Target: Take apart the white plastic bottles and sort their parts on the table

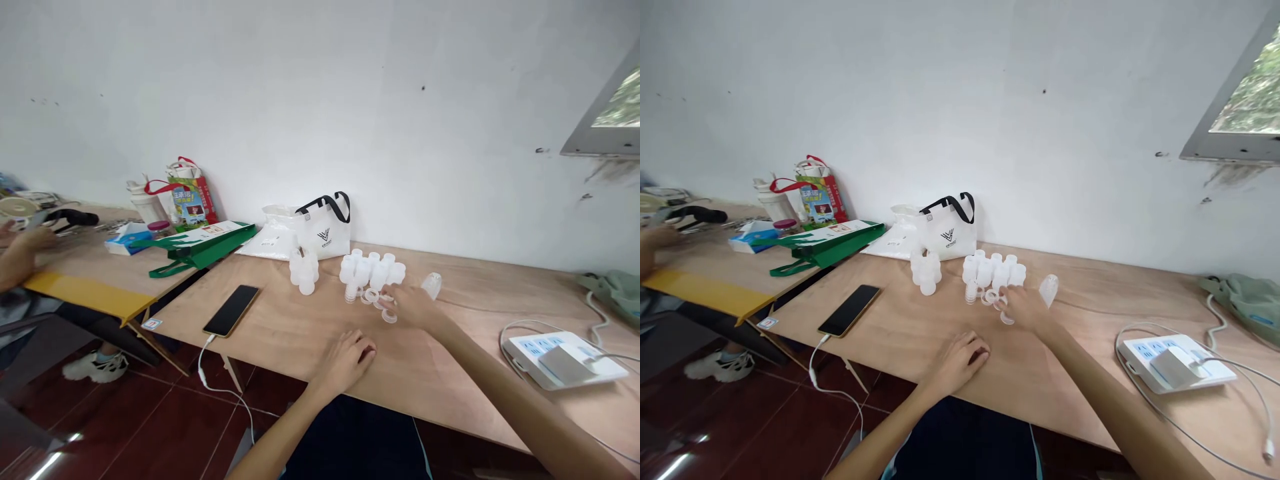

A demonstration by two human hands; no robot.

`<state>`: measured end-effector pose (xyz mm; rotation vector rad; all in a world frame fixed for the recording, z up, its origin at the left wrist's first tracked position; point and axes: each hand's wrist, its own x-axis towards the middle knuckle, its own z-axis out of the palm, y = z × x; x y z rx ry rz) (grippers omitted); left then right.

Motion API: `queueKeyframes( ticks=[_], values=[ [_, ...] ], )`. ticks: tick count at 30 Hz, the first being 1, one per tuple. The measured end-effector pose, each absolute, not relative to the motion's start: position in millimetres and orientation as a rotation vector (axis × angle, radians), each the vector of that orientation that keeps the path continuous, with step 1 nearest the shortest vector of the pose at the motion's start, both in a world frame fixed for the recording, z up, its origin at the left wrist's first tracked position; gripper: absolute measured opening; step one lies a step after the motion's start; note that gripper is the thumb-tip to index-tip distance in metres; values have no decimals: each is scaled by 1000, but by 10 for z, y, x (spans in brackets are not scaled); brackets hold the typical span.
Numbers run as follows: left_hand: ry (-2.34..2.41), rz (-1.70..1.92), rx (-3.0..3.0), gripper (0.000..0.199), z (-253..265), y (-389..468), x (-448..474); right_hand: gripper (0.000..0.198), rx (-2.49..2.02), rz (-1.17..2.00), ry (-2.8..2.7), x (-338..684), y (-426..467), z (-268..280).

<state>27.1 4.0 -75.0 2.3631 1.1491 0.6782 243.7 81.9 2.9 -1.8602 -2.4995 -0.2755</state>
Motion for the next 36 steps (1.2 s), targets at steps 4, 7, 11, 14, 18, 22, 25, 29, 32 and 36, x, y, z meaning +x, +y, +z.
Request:
queueKeyframes(
  ticks=[4, 7, 11, 14, 18, 22, 25, 29, 32, 36],
  values=[
    [1142, 685, 2388, 14, -753, 39, 267, 27, -1834, -241, -2549, 2359, 611, -293],
    [1145, 684, 2396, 12, -776, 44, 264, 22, -1849, -219, -2509, 2385, 658, -286],
    [1156, 695, 2389, 12, -809, 49, 264, 18, -1881, -215, -2407, 2427, 853, -154],
    [1156, 708, 2390, 12, -828, 53, 265, 15, -1926, -188, -2349, 2425, 968, -174],
    [1166, 708, 2400, 12, -840, 53, 262, 17, -1994, -116, -2278, 2431, 1024, -326],
    [1170, 710, 2403, 13, -830, 48, 263, 20, -1983, -40, -2234, 2486, 1044, -429],
    [1172, 711, 2398, 13, -818, 46, 267, 21, -1935, 3, -2236, 2518, 1050, -455],
    [1155, 715, 2390, 14, -812, 40, 270, 22, -1885, 10, -2230, 2514, 978, -483],
    [1129, 742, 2320, 13, -805, 43, 273, 25, -1871, -15, -2199, 2498, 865, -523],
    [1065, 869, 1988, 17, -760, 102, 249, 31, -1889, -76, -2143, 2501, 761, -618]
  ],
)
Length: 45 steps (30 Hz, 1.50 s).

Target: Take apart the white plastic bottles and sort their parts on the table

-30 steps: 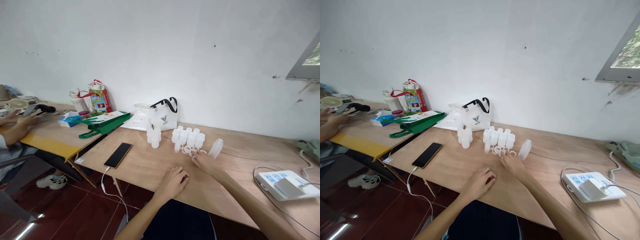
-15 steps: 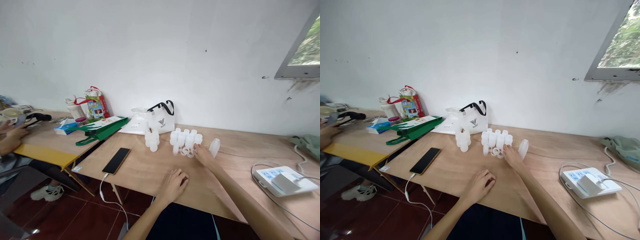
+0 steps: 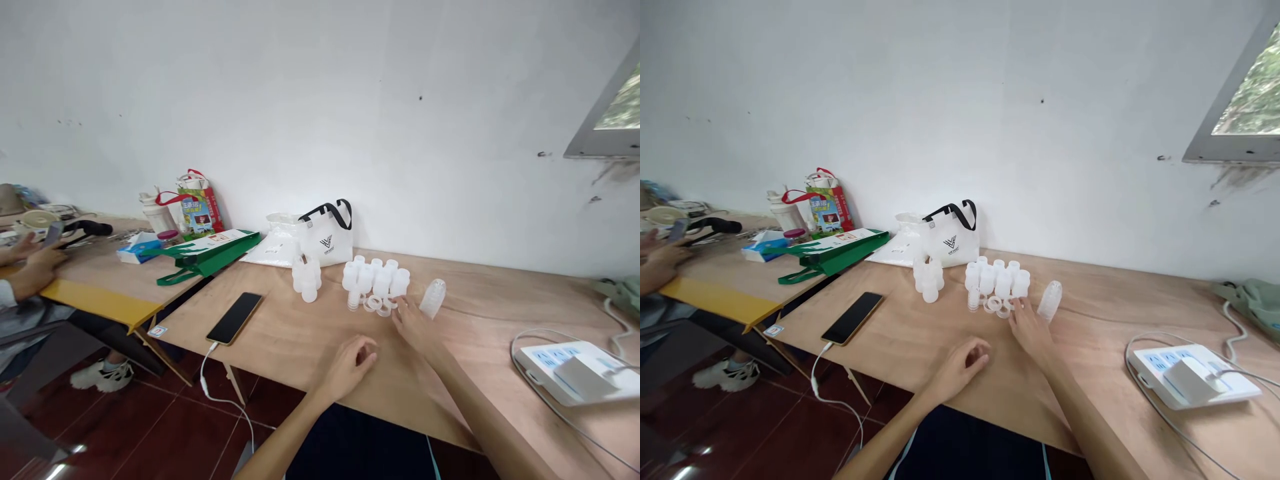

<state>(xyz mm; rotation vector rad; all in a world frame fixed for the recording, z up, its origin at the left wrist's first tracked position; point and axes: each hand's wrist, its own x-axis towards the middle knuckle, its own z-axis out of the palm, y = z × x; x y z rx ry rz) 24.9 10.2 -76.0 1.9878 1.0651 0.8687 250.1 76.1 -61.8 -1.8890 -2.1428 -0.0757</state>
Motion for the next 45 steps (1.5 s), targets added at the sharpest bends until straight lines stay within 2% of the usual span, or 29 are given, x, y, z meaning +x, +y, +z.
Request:
queueKeyframes(
  ticks=[5, 9, 13, 17, 21, 23, 27, 31, 34, 38, 42, 45],
  values=[
    [1250, 1212, 1632, 32, -607, 230, 16, 43, -1846, -63, -2143, 2546, 675, -671],
    [1612, 1460, 1554, 42, -457, 412, -304, 51, -1629, 117, -2018, 2534, 362, -548],
    [1898, 1633, 1627, 61, -350, 789, -502, 50, -1528, 352, -1889, 2426, 16, -470],
    [2147, 1400, 1830, 71, -329, 1196, -554, 50, -1506, 559, -1822, 2307, -64, -516],
    [2223, 1284, 1879, 54, -376, 1322, -557, 46, -1433, 728, -1823, 2188, -5, -493],
    [2201, 1357, 1810, 52, -392, 1216, -530, 42, -1381, 785, -1802, 2111, 23, -468],
    [2026, 1502, 1351, 66, -409, 755, -345, 44, -1331, 857, -1730, 1971, 66, -477],
    [1490, 1405, 1137, 74, -448, 322, 35, 60, -1291, 892, -1741, 1952, 71, -514],
    [1247, 1261, 1095, 71, -485, 149, 315, 64, -1292, 1007, -1743, 2029, 39, -510],
    [1108, 1139, 1235, 64, -472, 35, 473, 54, -1353, 970, -1688, 2174, -24, -431],
    [1065, 1067, 1363, 54, -301, 7, 437, 32, -1394, 978, -1831, 2276, -78, -284],
    [917, 1019, 1379, 52, -154, 47, 452, 35, -1365, 1015, -1844, 2331, -94, -206]
  ],
)
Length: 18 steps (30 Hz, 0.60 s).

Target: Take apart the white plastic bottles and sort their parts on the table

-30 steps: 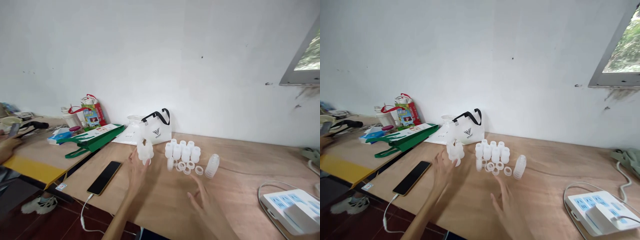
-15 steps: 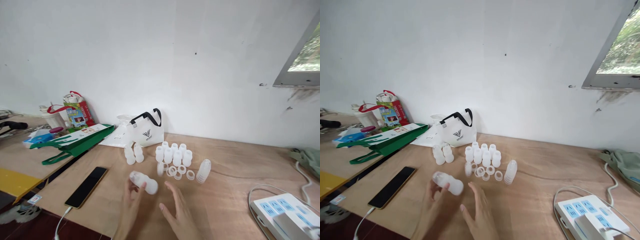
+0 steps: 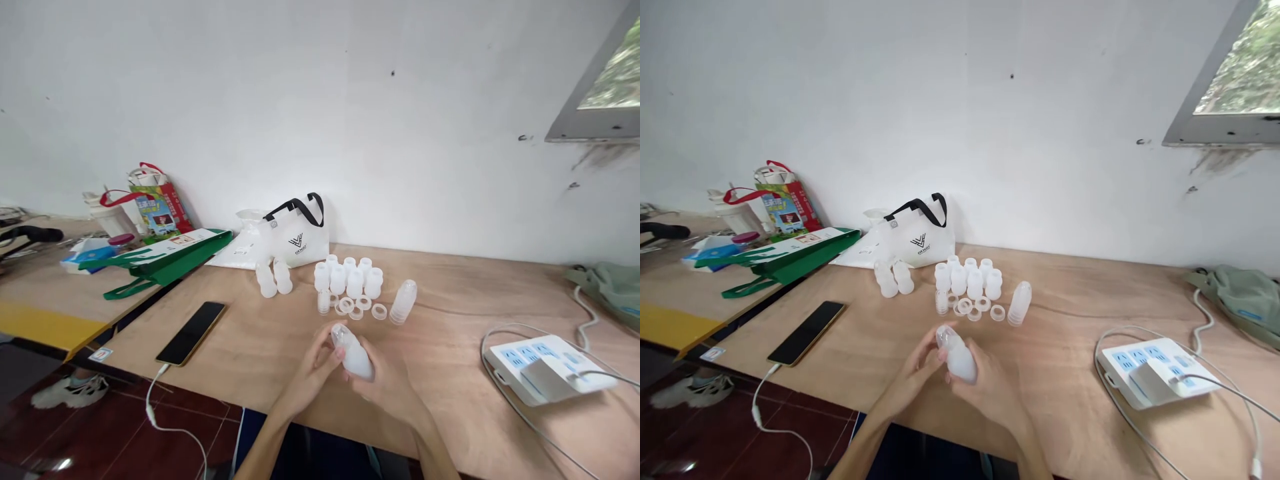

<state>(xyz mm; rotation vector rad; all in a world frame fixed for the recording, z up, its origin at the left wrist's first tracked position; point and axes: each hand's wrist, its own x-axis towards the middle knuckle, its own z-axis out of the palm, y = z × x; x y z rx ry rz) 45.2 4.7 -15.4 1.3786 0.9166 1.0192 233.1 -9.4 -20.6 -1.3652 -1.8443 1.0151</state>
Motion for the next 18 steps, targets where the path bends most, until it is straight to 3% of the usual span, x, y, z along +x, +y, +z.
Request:
queueKeyframes(
  ticks=[4, 8, 14, 18],
  values=[
    [794, 1026, 1244, 52, -178, 142, 647, 42, -1386, 916, -1828, 2432, -104, -237],
    [916, 1057, 1217, 43, -446, 221, 885, 31, -1552, 628, -1810, 2516, -197, -457],
    [900, 1094, 1301, 41, -693, 198, 1046, 40, -1632, 191, -1812, 2561, -334, -776],
    [787, 1072, 1330, 49, -594, 70, 986, 44, -1590, 274, -1783, 2554, -340, -751]
  ],
)
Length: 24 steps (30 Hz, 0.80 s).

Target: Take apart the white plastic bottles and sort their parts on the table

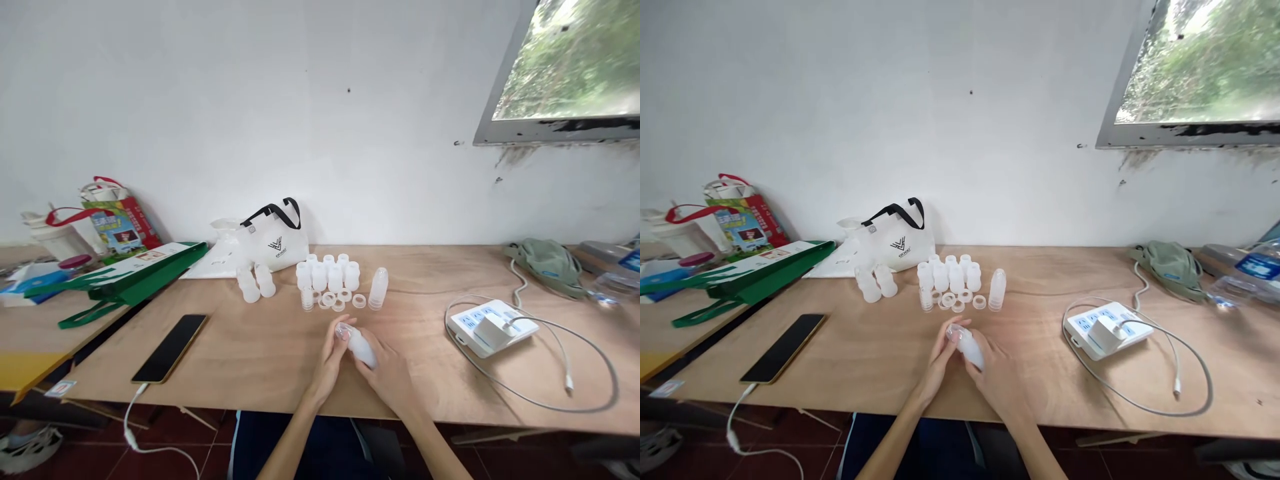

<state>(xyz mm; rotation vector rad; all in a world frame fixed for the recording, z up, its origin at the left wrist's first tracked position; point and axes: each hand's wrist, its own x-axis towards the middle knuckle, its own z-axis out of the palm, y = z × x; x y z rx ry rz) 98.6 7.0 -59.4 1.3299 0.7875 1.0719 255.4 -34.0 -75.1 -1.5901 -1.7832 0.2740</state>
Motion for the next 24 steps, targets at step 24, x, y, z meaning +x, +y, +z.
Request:
queueKeyframes(
  ticks=[24],
  values=[
    [1277, 1370, 1271, 51, -847, -92, 1040, 41, -1599, -42, -1953, 2450, -389, -750]
  ],
)
